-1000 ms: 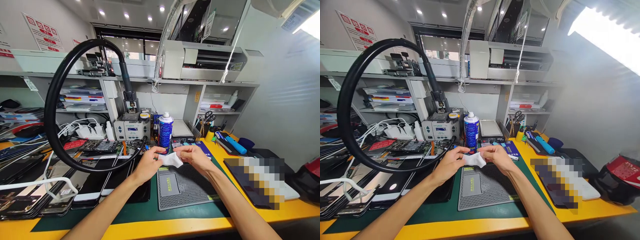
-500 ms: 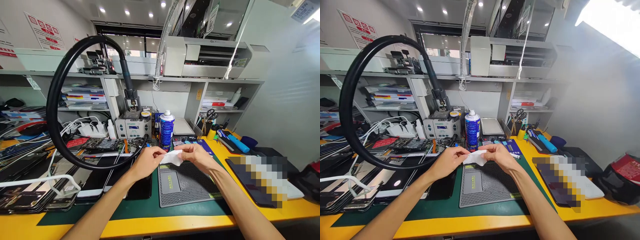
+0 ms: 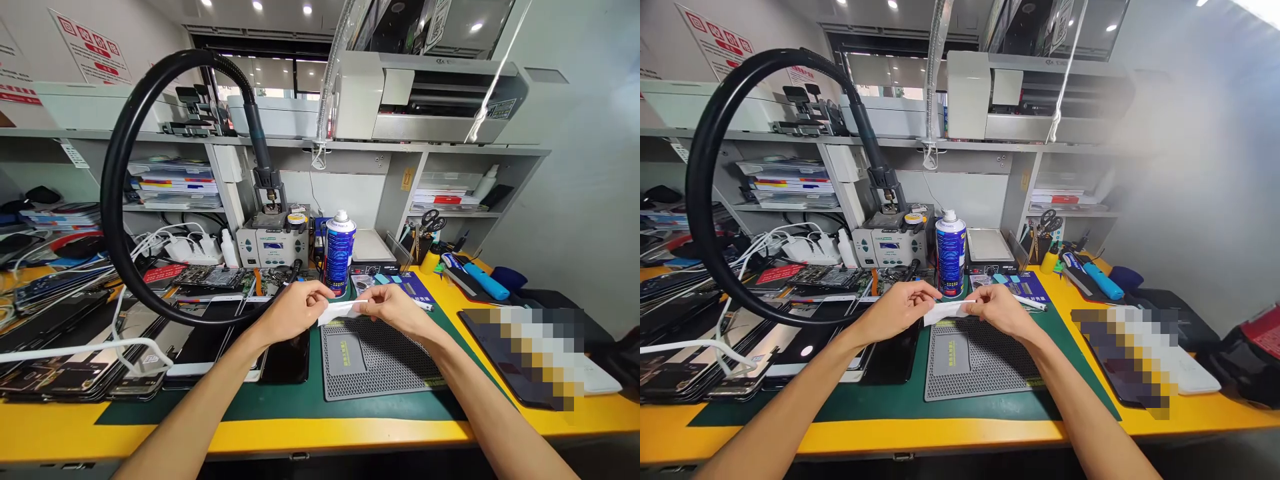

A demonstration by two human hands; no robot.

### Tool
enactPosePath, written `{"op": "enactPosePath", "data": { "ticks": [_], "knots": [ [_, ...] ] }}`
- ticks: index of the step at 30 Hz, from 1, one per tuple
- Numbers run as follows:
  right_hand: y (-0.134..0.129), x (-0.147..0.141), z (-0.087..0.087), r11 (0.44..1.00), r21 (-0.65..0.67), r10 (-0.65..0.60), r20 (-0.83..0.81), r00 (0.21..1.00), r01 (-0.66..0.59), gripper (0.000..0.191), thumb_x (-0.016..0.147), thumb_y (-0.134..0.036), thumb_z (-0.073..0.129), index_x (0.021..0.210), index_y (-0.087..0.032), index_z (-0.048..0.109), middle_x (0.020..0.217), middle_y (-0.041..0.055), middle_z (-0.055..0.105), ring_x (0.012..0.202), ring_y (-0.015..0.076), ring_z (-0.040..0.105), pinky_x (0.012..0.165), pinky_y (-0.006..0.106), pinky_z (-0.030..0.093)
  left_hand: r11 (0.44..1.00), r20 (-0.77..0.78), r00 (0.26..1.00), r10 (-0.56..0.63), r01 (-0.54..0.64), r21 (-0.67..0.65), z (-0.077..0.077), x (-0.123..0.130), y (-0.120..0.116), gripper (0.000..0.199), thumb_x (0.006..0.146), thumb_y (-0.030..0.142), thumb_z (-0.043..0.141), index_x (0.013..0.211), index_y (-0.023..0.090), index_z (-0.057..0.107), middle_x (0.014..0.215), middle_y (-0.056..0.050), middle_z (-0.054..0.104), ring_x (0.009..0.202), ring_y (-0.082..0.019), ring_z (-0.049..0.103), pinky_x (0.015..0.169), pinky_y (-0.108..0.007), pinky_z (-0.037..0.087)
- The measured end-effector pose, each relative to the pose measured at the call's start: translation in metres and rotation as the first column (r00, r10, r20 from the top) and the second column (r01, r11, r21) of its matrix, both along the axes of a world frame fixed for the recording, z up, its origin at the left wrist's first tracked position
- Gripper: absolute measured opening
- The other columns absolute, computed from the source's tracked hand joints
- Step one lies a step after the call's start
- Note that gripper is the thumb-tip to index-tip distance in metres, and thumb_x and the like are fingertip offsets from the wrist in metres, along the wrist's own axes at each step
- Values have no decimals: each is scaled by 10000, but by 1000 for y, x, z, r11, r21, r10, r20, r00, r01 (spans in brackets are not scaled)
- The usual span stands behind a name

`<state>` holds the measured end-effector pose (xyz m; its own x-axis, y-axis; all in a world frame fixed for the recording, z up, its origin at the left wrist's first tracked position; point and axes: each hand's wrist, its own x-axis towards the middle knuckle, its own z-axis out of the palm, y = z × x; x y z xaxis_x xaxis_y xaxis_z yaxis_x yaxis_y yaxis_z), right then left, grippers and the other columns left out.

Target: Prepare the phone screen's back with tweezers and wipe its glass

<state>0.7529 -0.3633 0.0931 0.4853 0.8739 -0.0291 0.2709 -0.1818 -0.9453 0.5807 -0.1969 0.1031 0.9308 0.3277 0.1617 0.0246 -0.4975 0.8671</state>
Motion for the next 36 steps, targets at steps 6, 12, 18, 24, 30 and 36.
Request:
{"op": "enactPosePath", "data": {
  "ticks": [6,12,18,24,30,36],
  "knots": [
    [-3,-1,5,999,45,27,-181,983,-19,317,716,-432,775,688,-139,659,729,20,607,661,120,509,628,263,430,1000,-30,1000,-10,9,-26,0,1,5,208,816,239,625,984,144,703,750,-16,638,700,-150,558,641,-266,404],
    [-2,3,-1,1000,27,7,-279,960,0,352,723,-449,775,758,-107,701,740,64,646,649,132,556,584,261,470,993,-77,997,19,-28,-113,-5,4,9,163,837,220,644,971,137,685,685,16,610,610,-109,531,556,-233,378],
    [1,2,-6,1000,1,-9,-224,975,9,356,740,-445,749,732,-90,724,670,63,640,589,127,552,551,263,482,974,-144,989,32,-64,-220,-4,6,-3,182,860,183,625,1032,124,639,613,43,569,482,-84,490,398,-178,345],
    [3,-7,-5,1000,5,14,-84,996,-13,359,790,-448,677,721,-100,726,650,44,629,564,119,532,551,267,492,944,-168,984,64,-115,-310,-6,12,-17,161,907,200,612,1042,113,607,698,16,625,491,-74,530,379,-159,379],
    [6,-22,-4,998,9,55,27,998,-55,304,825,-389,641,684,-124,691,636,21,626,534,108,522,534,243,434,934,-161,983,88,-137,-329,-9,15,-24,161,926,231,604,1038,115,596,766,-4,646,541,-84,573,394,-162,404],
    [6,-15,-5,997,39,-66,1,998,66,313,827,-413,612,651,-155,597,629,12,592,520,115,526,512,247,432,972,-133,984,118,-142,-185,-9,12,-15,163,930,265,588,947,121,663,695,16,606,517,-82,527,428,-188,400]
  ]
}}
